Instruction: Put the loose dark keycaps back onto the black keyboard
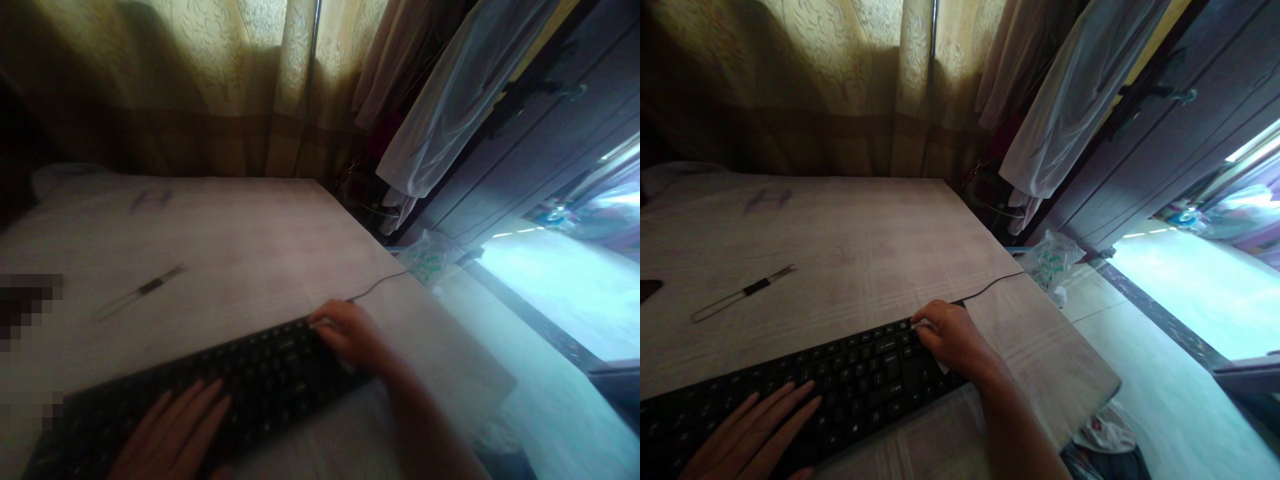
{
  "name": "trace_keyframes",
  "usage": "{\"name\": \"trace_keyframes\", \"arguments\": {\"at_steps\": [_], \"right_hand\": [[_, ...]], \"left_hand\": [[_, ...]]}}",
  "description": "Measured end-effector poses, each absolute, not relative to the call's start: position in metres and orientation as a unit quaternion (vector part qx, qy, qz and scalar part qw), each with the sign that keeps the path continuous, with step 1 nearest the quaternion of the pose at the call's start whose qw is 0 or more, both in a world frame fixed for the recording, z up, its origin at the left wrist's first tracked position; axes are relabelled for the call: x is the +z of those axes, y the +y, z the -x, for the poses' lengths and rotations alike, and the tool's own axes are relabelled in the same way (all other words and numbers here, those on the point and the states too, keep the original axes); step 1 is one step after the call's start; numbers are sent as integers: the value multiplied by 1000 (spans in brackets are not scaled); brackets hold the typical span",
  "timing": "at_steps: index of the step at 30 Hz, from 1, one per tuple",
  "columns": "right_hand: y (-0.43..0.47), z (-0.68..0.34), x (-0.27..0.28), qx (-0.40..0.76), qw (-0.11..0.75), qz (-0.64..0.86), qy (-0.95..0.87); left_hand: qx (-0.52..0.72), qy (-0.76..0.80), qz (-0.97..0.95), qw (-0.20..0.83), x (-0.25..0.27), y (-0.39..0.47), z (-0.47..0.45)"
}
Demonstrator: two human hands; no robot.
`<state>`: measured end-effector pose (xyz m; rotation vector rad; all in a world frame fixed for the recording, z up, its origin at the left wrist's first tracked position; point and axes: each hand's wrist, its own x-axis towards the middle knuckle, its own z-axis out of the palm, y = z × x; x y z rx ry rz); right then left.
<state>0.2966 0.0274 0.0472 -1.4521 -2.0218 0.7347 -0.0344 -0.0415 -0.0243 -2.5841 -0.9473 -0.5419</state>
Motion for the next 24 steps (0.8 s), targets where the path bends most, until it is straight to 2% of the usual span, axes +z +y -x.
{"name": "trace_keyframes", "arguments": {"at_steps": [14, 24], "right_hand": [[25, -289, 45, 209, 199, 522, -803], [17, -287, 57, 233, 131, 523, -809]], "left_hand": [[-184, -350, 907, 144, -24, -45, 33], [-184, -357, 906, 133, -23, -47, 32]]}}
